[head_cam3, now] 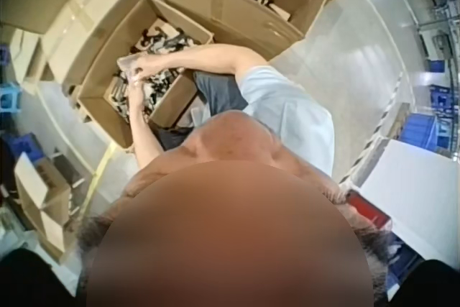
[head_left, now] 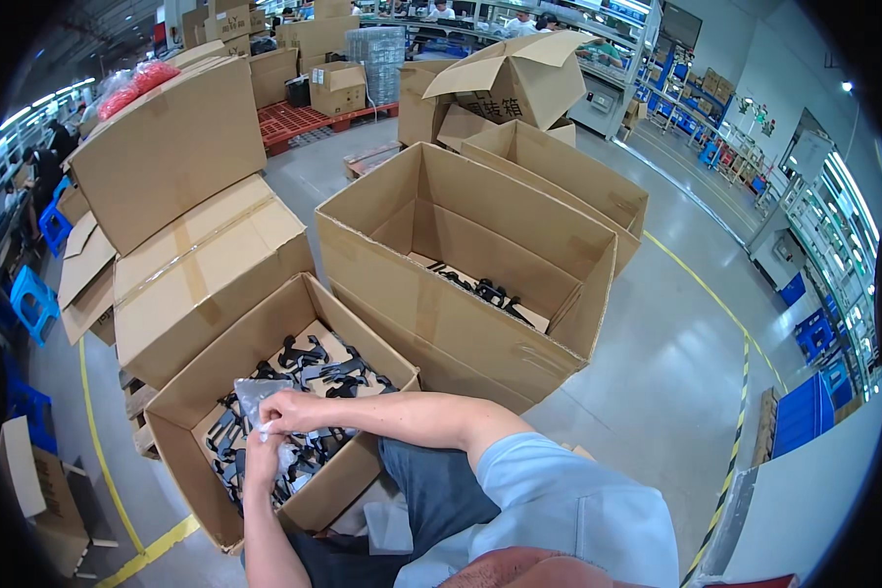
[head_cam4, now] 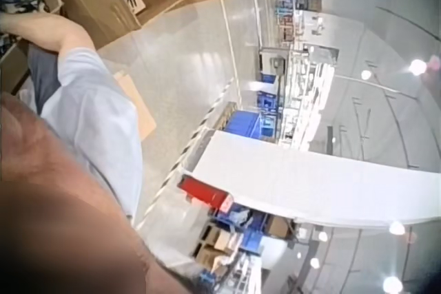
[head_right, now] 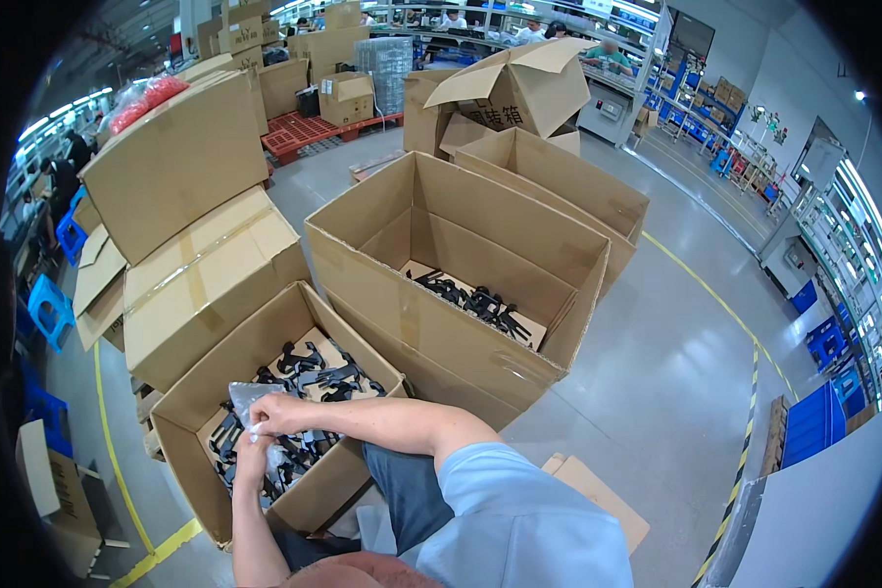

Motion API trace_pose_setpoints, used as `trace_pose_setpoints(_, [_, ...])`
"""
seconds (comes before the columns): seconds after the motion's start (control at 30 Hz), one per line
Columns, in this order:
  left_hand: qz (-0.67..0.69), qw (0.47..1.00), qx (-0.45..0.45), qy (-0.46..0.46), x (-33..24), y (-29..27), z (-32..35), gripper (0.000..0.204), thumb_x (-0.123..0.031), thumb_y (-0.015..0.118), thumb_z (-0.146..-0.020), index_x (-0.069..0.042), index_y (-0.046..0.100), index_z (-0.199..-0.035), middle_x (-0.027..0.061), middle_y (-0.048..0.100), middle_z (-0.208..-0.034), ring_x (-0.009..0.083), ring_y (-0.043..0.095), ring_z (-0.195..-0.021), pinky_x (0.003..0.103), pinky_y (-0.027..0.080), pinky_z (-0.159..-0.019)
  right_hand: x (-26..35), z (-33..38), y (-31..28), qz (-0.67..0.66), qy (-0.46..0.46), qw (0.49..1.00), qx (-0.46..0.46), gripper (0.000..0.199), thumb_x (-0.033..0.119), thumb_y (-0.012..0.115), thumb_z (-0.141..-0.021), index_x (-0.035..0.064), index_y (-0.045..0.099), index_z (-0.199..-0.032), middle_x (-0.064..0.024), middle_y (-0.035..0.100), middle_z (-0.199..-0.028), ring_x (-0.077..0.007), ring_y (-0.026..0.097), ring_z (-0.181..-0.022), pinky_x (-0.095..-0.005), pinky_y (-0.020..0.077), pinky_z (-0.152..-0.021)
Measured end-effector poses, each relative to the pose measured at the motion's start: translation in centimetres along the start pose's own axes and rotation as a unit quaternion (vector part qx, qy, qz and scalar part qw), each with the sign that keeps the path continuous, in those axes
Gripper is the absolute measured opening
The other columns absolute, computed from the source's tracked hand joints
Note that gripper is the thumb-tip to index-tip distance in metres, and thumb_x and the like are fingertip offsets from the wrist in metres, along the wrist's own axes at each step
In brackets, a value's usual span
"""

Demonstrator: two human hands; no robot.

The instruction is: Packaging metal brackets into cardboard boxes on a factory floor.

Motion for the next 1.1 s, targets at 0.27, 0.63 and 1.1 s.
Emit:
trace_pose_setpoints(0.27, [0.244,0.964,0.044,-0.100,3.3,-2.8,-1.8,0.025,-0.013,0.049,-0.090,0.001,0.065,-0.104,0.0077,0.067,-0.083,0.0153,0.061,-0.072,0.024,0.048,-0.062,0.5,0.5,1.5,-0.073,0.055,0.993,0.075,0.011,0.017,0.065,-0.082,0.0064,0.064,-0.084,-0.0034,0.060,-0.069,-0.0182,0.053,-0.060,-0.0309,0.0443,-0.058])
trace_pose_setpoints(0.63, [0.420,0.872,-0.223,-0.118,4.9,-2.7,-2.1,0.030,-0.013,0.044,-0.095,0.003,0.054,-0.118,0.0141,0.066,-0.102,0.0248,0.066,-0.083,0.032,0.056,-0.068,1.0,-0.2,3.0,0.023,0.000,1.000,0.003,0.021,0.022,0.067,-0.077,0.0055,0.058,-0.085,-0.0091,0.061,-0.073,-0.0262,0.056,-0.064,-0.0376,0.0468,-0.063])
trace_pose_setpoints(1.1, [0.526,0.849,-0.058,-0.008,0.8,-0.6,0.1,0.039,-0.003,0.043,-0.089,0.006,0.046,-0.127,0.0182,0.058,-0.121,0.0272,0.059,-0.105,0.035,0.050,-0.090,-0.6,-0.4,1.0,-0.056,0.105,0.991,-0.060,0.012,0.015,0.063,-0.080,0.0054,0.059,-0.086,-0.0049,0.057,-0.071,-0.0181,0.051,-0.062,-0.0303,0.0430,-0.058])
Point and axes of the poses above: each hand's wrist, its own z-axis away from the middle knuckle, its own y-axis out of the palm, x = y × z, the point moved 5 cm from there along -z, towards the middle knuckle
